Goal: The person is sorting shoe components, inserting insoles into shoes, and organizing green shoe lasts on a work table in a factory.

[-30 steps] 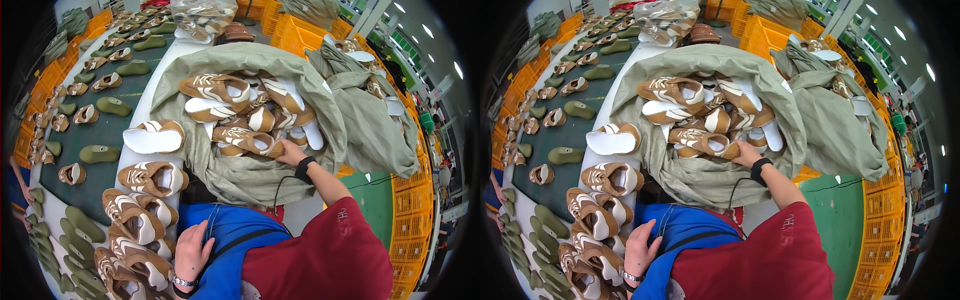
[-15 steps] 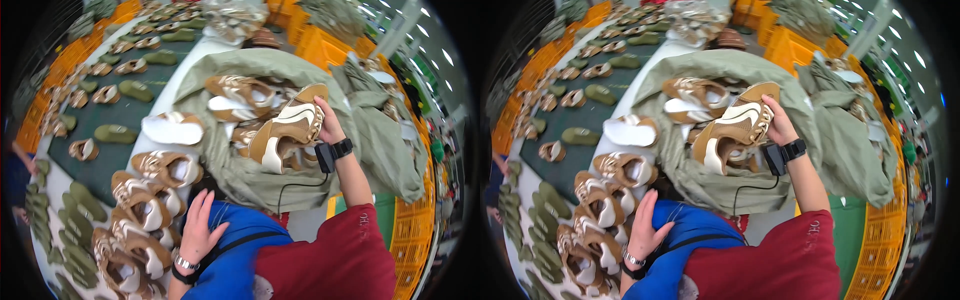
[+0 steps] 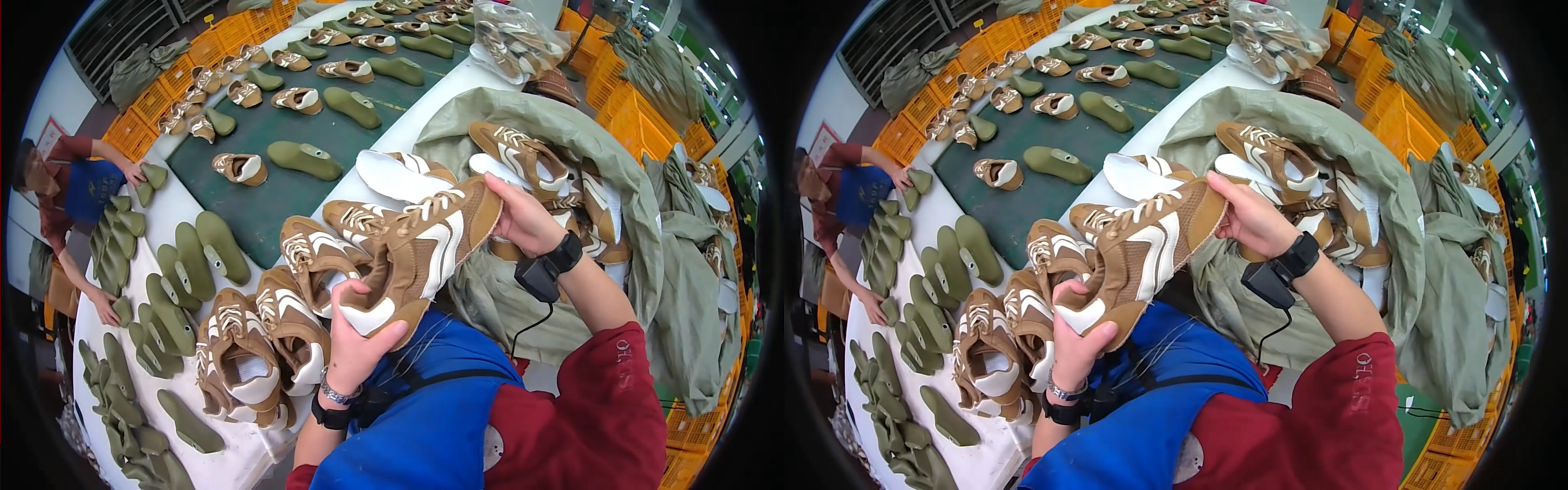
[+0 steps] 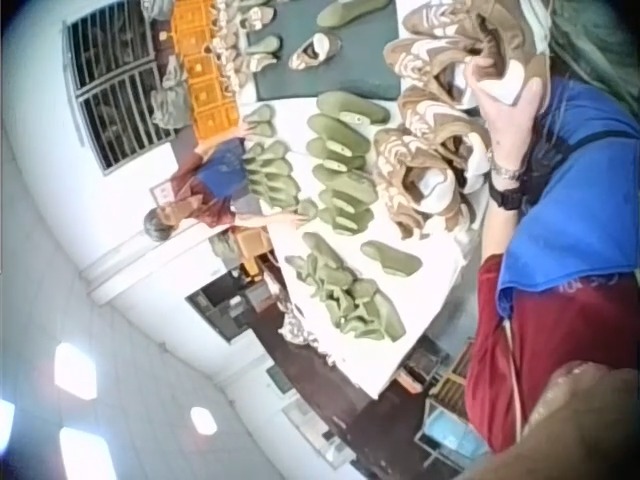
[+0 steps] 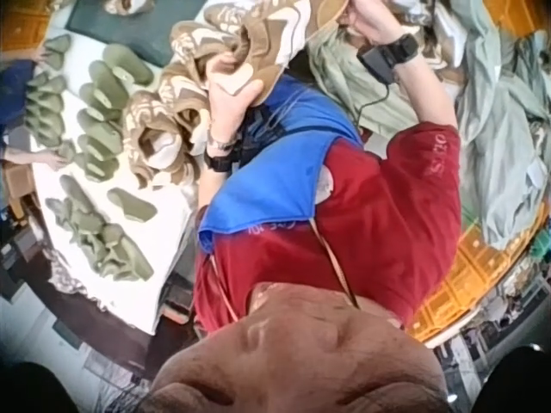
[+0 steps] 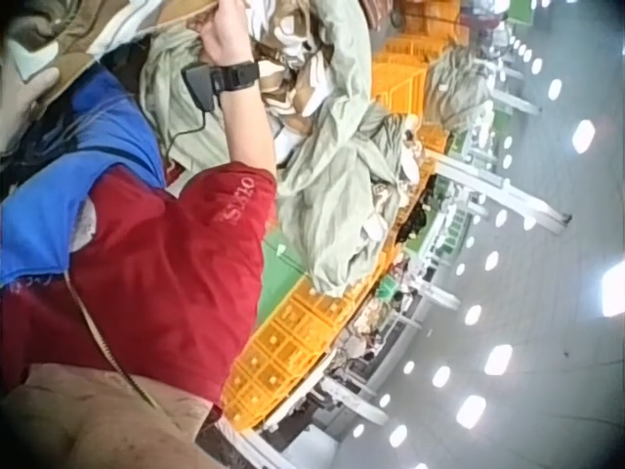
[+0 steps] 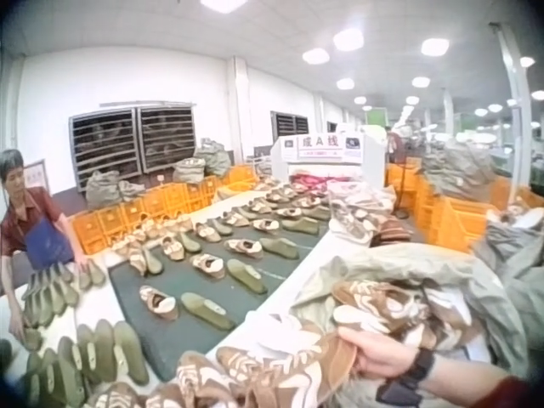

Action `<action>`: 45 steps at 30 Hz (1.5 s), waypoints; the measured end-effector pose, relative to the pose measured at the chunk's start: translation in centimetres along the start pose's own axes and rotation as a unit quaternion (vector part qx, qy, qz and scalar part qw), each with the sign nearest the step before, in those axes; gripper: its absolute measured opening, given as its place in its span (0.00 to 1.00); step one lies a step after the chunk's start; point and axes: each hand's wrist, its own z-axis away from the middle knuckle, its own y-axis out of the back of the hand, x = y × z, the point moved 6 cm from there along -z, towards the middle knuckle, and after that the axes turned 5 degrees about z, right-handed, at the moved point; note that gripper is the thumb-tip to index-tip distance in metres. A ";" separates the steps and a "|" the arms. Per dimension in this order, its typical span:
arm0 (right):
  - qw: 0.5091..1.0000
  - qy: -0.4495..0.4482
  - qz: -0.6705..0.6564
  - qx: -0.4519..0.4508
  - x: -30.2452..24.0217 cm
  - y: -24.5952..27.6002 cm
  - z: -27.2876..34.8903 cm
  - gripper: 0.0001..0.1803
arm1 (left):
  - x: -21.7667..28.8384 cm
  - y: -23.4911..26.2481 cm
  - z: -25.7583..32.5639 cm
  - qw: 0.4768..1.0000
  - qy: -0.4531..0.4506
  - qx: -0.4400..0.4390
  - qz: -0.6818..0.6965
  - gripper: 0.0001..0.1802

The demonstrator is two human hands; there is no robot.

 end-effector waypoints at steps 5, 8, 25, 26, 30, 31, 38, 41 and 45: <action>0.992 0.025 -0.119 -0.046 -1.4 -1.1 -1.0 0.14 | -0.2 1.0 0.3 0.973 0.078 0.031 0.215 0.26; 0.981 -0.027 -0.176 -0.077 -1.5 -2.4 -1.3 0.15 | -0.9 1.8 0.6 0.952 0.123 0.033 0.277 0.30; 0.976 0.064 -0.092 -0.188 -4.8 -9.3 -4.6 0.15 | 1.4 3.5 1.6 0.771 0.210 0.016 0.601 0.45; 0.976 0.048 -0.082 -0.193 -4.6 -9.5 -5.0 0.14 | 1.7 4.0 1.8 0.778 0.199 0.029 0.595 0.45; 0.973 0.102 0.093 -0.184 -4.7 -10.2 -5.0 0.14 | 4.3 8.5 4.5 0.913 0.111 0.171 0.352 0.38; 0.968 0.101 0.134 -0.185 -4.3 -9.3 -5.0 0.14 | 6.0 9.5 5.5 0.953 0.083 0.217 0.197 0.36; 0.973 0.096 0.175 -0.116 -1.7 -5.0 -6.3 0.12 | 16.3 23.3 4.5 0.946 0.074 0.295 -0.114 0.23; 0.964 0.114 0.223 -0.089 -1.2 -4.2 -6.3 0.11 | 16.6 32.4 1.0 0.858 0.165 0.341 -0.346 0.32; 0.968 0.078 0.229 -0.067 0.0 -3.4 -6.7 0.10 | 14.8 45.3 -5.4 0.759 0.131 0.409 -0.489 0.43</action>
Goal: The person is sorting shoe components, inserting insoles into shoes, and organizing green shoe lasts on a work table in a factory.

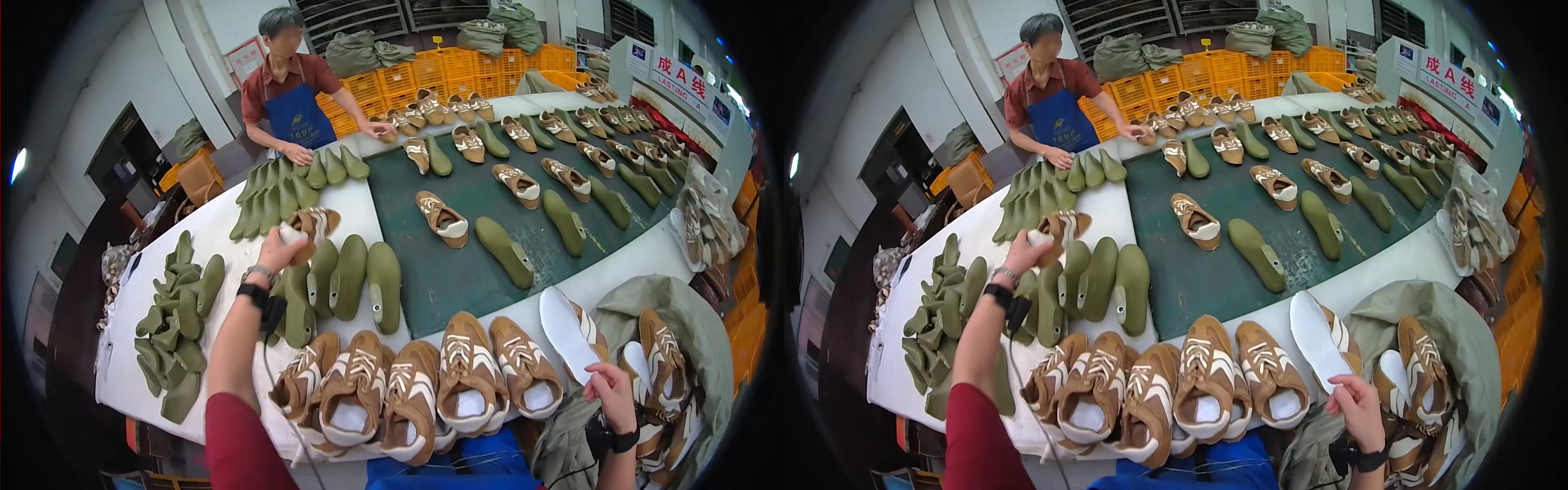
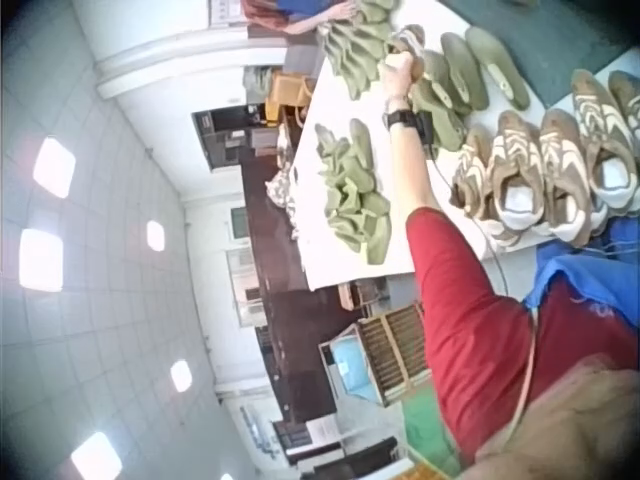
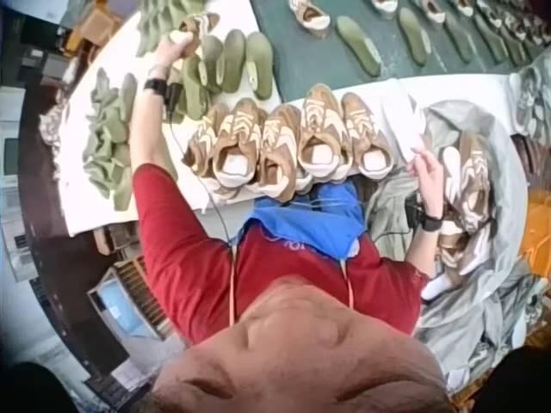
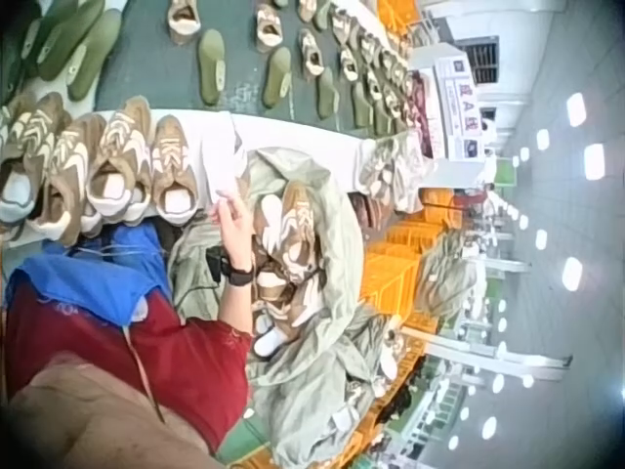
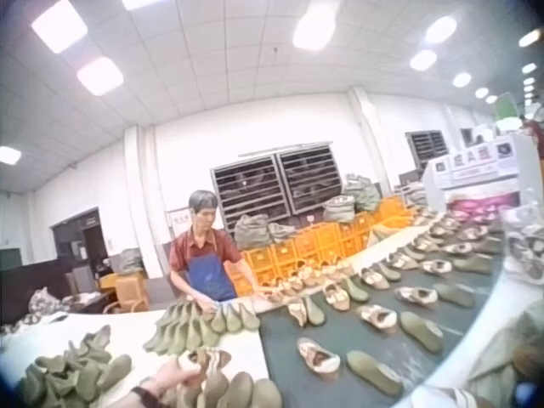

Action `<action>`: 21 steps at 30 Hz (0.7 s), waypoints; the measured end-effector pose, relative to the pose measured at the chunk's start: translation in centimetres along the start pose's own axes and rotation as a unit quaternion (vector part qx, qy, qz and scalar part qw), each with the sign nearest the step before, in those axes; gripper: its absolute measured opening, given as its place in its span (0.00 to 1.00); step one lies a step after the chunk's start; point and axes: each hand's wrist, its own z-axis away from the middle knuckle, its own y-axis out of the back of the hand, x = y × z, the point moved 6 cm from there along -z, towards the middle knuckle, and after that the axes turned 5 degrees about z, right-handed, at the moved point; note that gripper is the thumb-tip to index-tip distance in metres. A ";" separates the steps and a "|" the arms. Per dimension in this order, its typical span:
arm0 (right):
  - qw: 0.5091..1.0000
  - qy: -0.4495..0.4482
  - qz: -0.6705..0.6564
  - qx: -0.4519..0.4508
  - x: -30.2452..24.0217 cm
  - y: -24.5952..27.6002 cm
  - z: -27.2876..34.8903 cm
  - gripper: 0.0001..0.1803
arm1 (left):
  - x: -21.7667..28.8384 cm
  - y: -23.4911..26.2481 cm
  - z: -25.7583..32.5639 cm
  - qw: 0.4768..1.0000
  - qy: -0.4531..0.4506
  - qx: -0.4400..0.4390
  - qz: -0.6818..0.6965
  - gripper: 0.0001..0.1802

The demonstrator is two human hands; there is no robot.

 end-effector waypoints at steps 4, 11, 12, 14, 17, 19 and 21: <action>0.999 -0.035 -0.004 0.019 1.1 0.3 -0.6 0.10 | 0.5 -4.6 -4.7 0.973 -0.149 0.164 -0.060 0.38; 0.999 -0.041 0.013 0.022 1.9 0.2 -2.1 0.09 | 6.0 -18.6 5.5 0.797 -0.279 -0.438 -0.309 0.43; 0.999 -0.044 0.010 0.022 1.9 0.1 -2.1 0.09 | 6.1 -19.2 6.9 0.795 -0.278 -0.440 -0.311 0.43; 0.999 -0.047 0.010 0.014 2.0 0.0 -2.0 0.09 | 6.8 -19.7 8.0 0.748 -0.354 -0.300 -0.474 0.35; 0.999 -0.051 0.019 0.002 2.8 0.3 -1.7 0.09 | 6.6 -21.8 7.2 0.699 -0.473 -0.283 -0.456 0.26; 0.998 -0.056 0.010 0.005 3.3 0.6 -1.4 0.09 | 7.3 -23.3 7.0 0.680 -0.482 -0.317 -0.453 0.21; 0.998 -0.063 0.002 0.012 3.7 0.9 -0.9 0.09 | 8.5 -25.3 6.4 0.677 -0.477 -0.325 -0.457 0.19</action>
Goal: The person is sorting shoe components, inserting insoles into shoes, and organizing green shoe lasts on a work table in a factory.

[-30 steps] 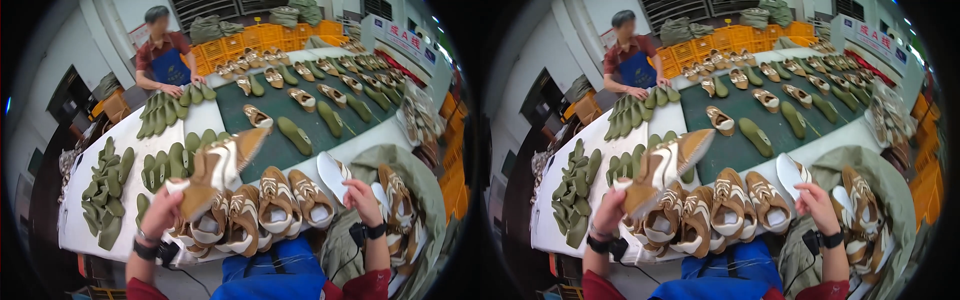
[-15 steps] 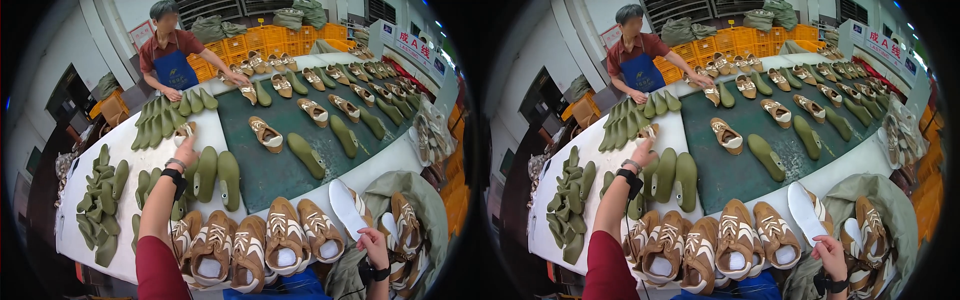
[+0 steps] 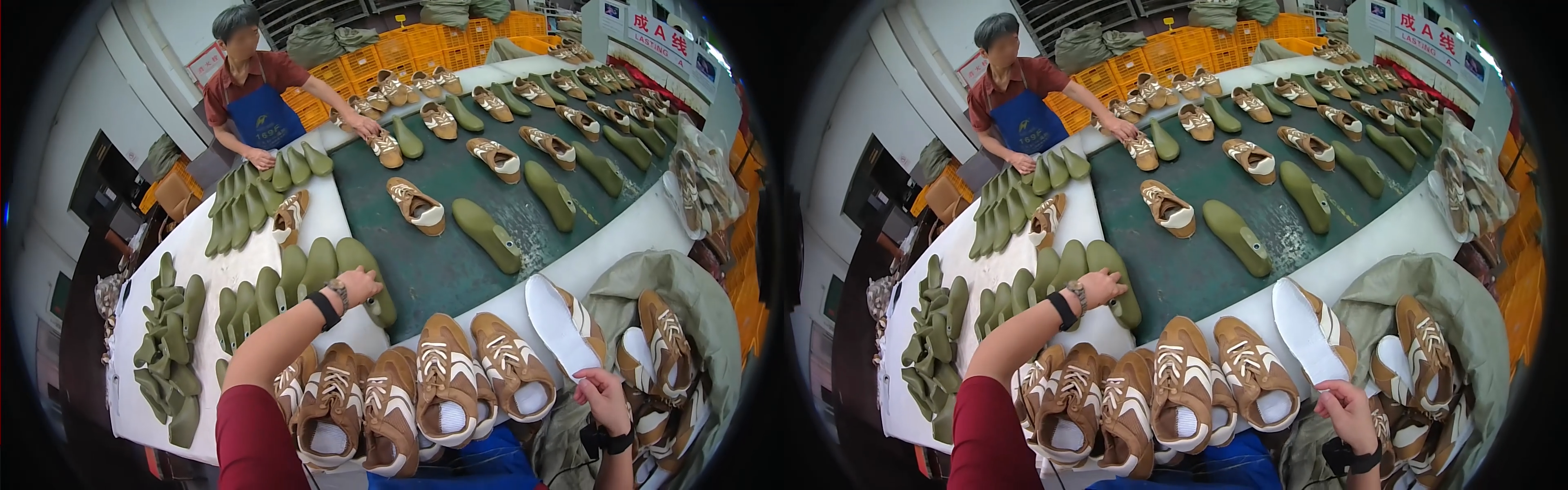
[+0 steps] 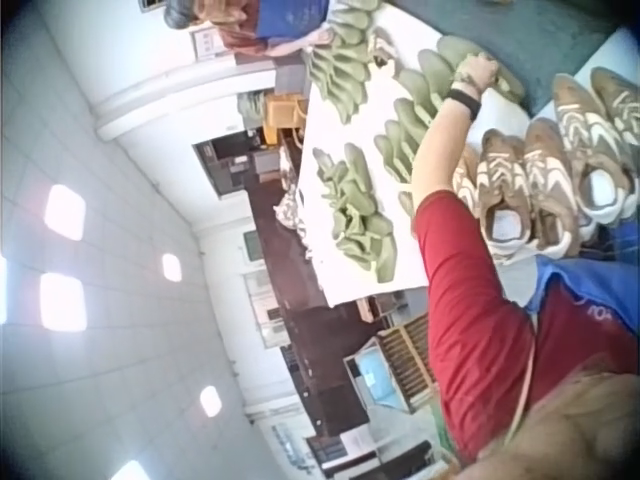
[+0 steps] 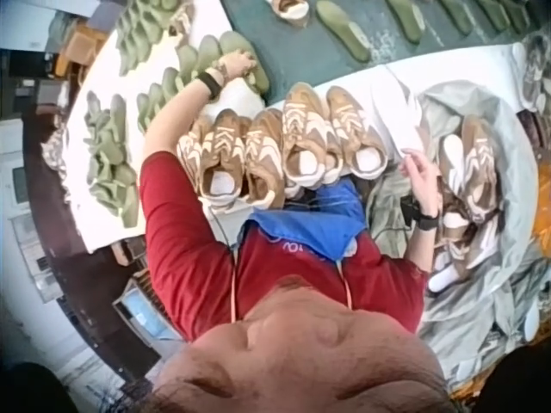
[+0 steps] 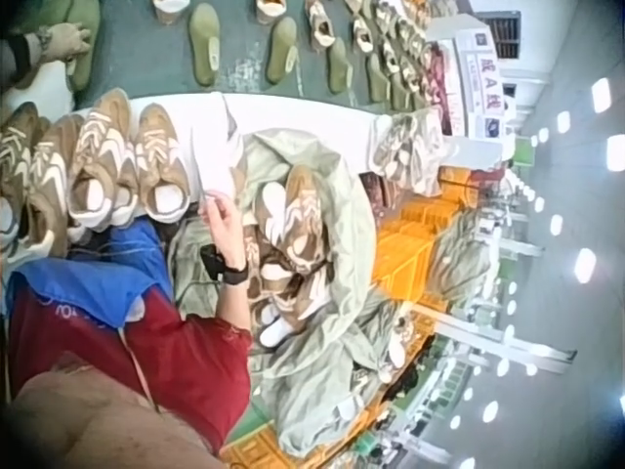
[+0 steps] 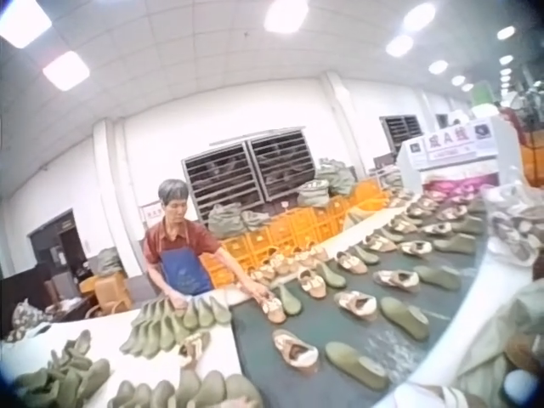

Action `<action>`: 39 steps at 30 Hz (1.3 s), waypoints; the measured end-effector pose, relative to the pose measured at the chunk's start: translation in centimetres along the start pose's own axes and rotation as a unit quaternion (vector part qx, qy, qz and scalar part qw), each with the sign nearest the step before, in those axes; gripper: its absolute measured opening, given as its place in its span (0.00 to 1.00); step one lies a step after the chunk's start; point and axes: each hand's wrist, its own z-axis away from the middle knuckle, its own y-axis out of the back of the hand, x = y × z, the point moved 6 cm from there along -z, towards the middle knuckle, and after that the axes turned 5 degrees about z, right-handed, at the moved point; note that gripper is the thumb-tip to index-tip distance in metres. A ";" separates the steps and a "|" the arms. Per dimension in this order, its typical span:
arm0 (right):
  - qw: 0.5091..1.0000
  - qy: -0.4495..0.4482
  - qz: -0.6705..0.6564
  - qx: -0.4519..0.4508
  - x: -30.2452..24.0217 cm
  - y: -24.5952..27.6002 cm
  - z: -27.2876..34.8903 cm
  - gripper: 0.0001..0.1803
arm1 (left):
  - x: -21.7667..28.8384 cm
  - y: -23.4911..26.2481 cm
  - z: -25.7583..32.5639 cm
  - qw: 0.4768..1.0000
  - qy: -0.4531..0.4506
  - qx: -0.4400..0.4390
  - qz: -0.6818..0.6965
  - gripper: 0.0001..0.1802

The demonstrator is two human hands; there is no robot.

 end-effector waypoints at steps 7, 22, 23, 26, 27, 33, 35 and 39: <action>0.999 -0.002 0.038 0.035 -0.3 1.3 1.8 0.08 | 2.5 -1.9 -6.5 1.000 -0.018 0.021 0.012 0.17; 0.987 0.106 0.085 0.091 6.1 4.6 -3.8 0.25 | 8.3 12.5 6.9 0.948 -0.020 0.146 0.280 0.26; 0.991 0.062 0.105 0.051 4.9 3.7 -3.5 0.25 | 9.6 14.3 8.9 0.943 -0.022 0.162 0.289 0.27; 0.999 -0.030 0.043 -0.010 5.1 3.1 -2.5 0.23 | 14.1 18.3 14.7 0.923 -0.018 0.220 0.315 0.28; 1.000 -0.010 -0.004 -0.008 3.7 2.8 -2.0 0.22 | 15.2 18.6 16.7 0.919 -0.010 0.237 0.315 0.28; 0.988 0.073 0.120 0.067 -4.1 5.4 1.3 0.17 | 17.2 12.7 27.6 0.836 0.175 0.337 0.398 0.27; 0.990 0.090 0.105 0.035 -7.3 3.8 2.4 0.18 | 17.3 9.0 30.2 0.777 0.260 0.354 0.452 0.27; 0.987 0.125 0.085 -0.057 -11.8 0.8 2.5 0.22 | 18.5 4.2 34.2 0.715 0.313 0.388 0.490 0.22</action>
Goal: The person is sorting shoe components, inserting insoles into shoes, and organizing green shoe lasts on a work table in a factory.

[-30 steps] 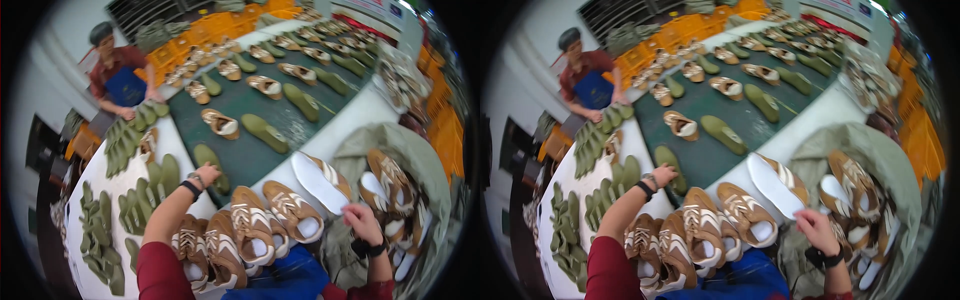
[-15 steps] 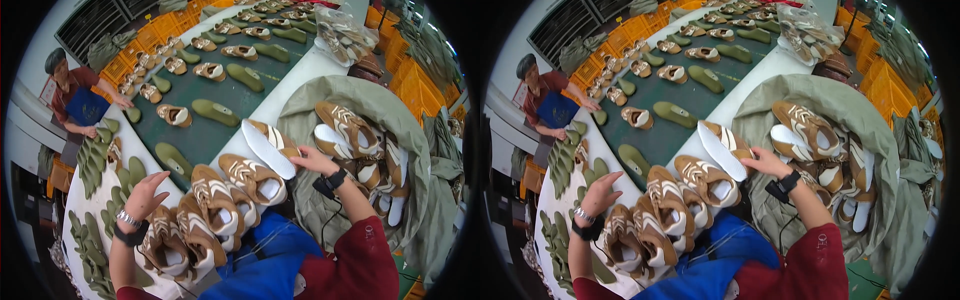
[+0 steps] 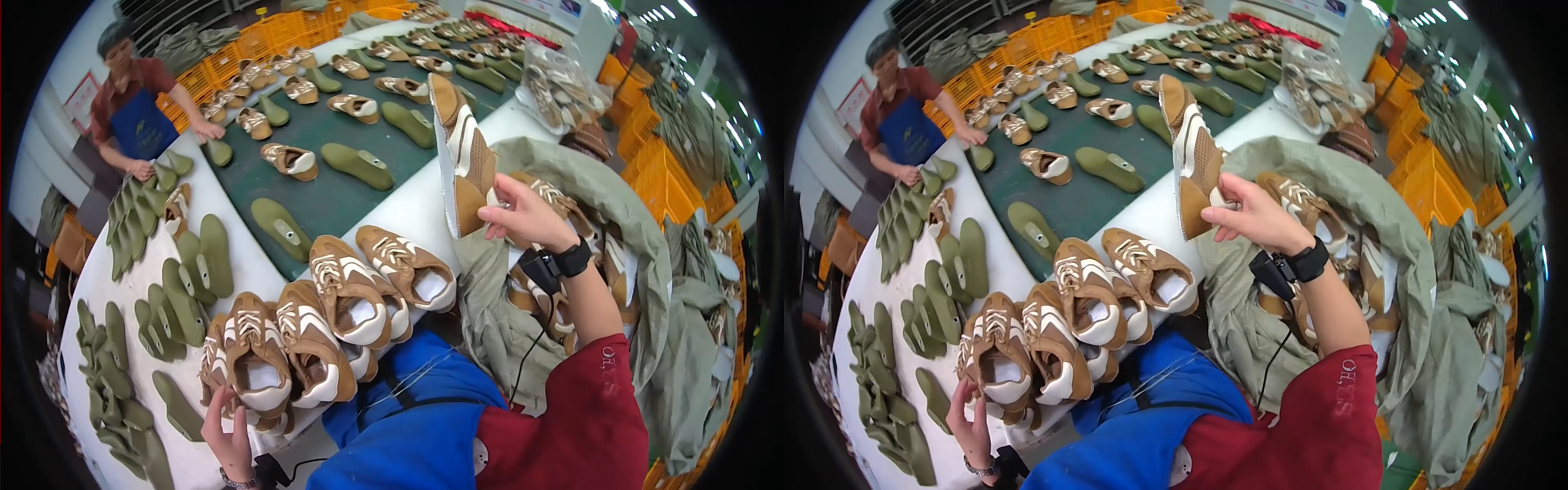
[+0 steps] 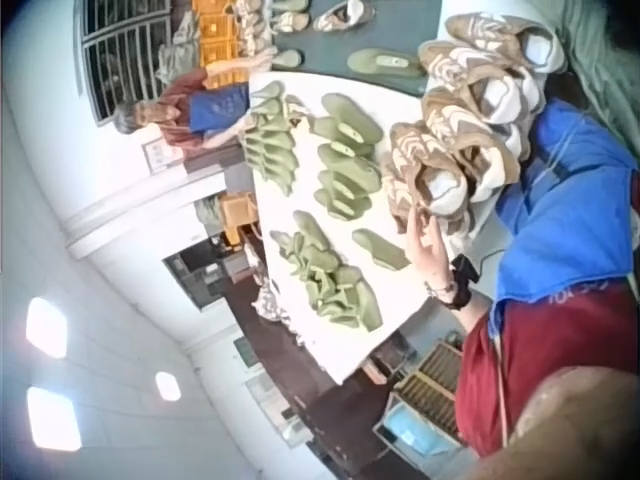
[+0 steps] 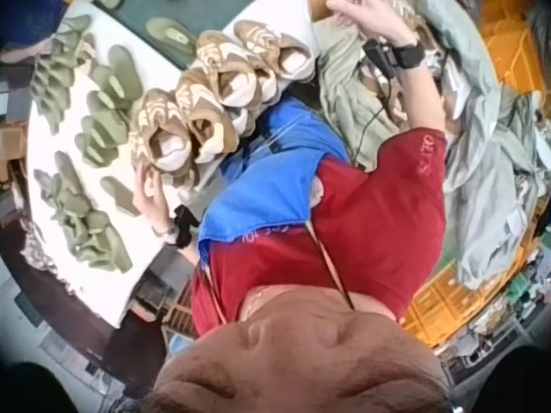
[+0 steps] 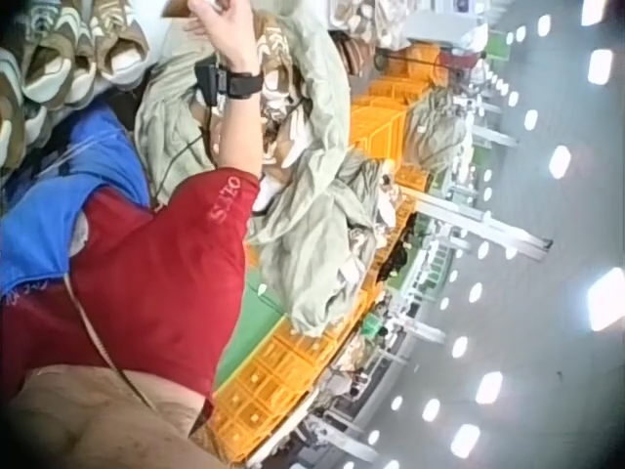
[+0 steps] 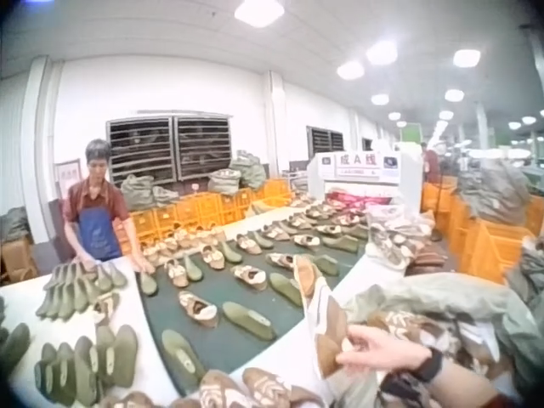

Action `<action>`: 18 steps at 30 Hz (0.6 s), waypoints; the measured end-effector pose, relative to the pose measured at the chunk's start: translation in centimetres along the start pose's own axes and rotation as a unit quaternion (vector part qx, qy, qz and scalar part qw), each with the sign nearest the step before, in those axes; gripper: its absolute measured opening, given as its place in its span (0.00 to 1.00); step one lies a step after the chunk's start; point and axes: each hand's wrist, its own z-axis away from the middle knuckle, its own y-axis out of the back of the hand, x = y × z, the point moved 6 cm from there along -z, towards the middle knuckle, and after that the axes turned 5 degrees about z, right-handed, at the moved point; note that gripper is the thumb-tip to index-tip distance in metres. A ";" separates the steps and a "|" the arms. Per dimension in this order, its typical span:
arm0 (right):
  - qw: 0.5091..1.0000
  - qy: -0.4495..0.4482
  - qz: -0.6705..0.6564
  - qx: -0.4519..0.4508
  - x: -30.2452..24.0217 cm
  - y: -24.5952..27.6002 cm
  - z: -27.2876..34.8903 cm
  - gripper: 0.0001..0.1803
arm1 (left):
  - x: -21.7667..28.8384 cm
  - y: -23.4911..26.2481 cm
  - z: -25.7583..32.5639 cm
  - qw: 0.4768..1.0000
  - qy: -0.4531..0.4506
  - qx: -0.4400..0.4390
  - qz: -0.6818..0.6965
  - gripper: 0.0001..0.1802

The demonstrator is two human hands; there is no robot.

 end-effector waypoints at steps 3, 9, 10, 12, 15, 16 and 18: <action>0.999 0.035 0.039 0.008 -4.1 0.0 -1.5 0.17 | -3.0 2.3 2.4 0.990 0.003 0.139 0.016 0.18; 0.983 0.081 0.134 -0.094 -13.6 -2.7 -5.3 0.12 | -12.4 6.6 8.0 0.918 0.126 0.338 0.162 0.11; 0.979 0.083 0.157 -0.104 -15.0 -3.4 -6.6 0.12 | -13.7 7.0 9.2 0.907 0.132 0.363 0.168 0.11; 0.967 0.078 0.192 -0.148 -17.5 -6.3 -9.4 0.14 | -17.1 6.6 11.5 0.893 0.150 0.390 0.164 0.11; 0.943 0.075 0.255 -0.199 -18.2 -9.8 -13.7 0.17 | -20.1 4.8 12.3 0.883 0.181 0.411 0.136 0.10; 0.939 0.065 0.262 -0.212 -17.8 -11.1 -15.2 0.18 | -20.9 4.3 12.4 0.882 0.202 0.414 0.102 0.10; 0.941 0.055 0.235 -0.235 -17.3 -13.8 -17.8 0.17 | -22.6 3.7 12.7 0.880 0.201 0.423 0.075 0.09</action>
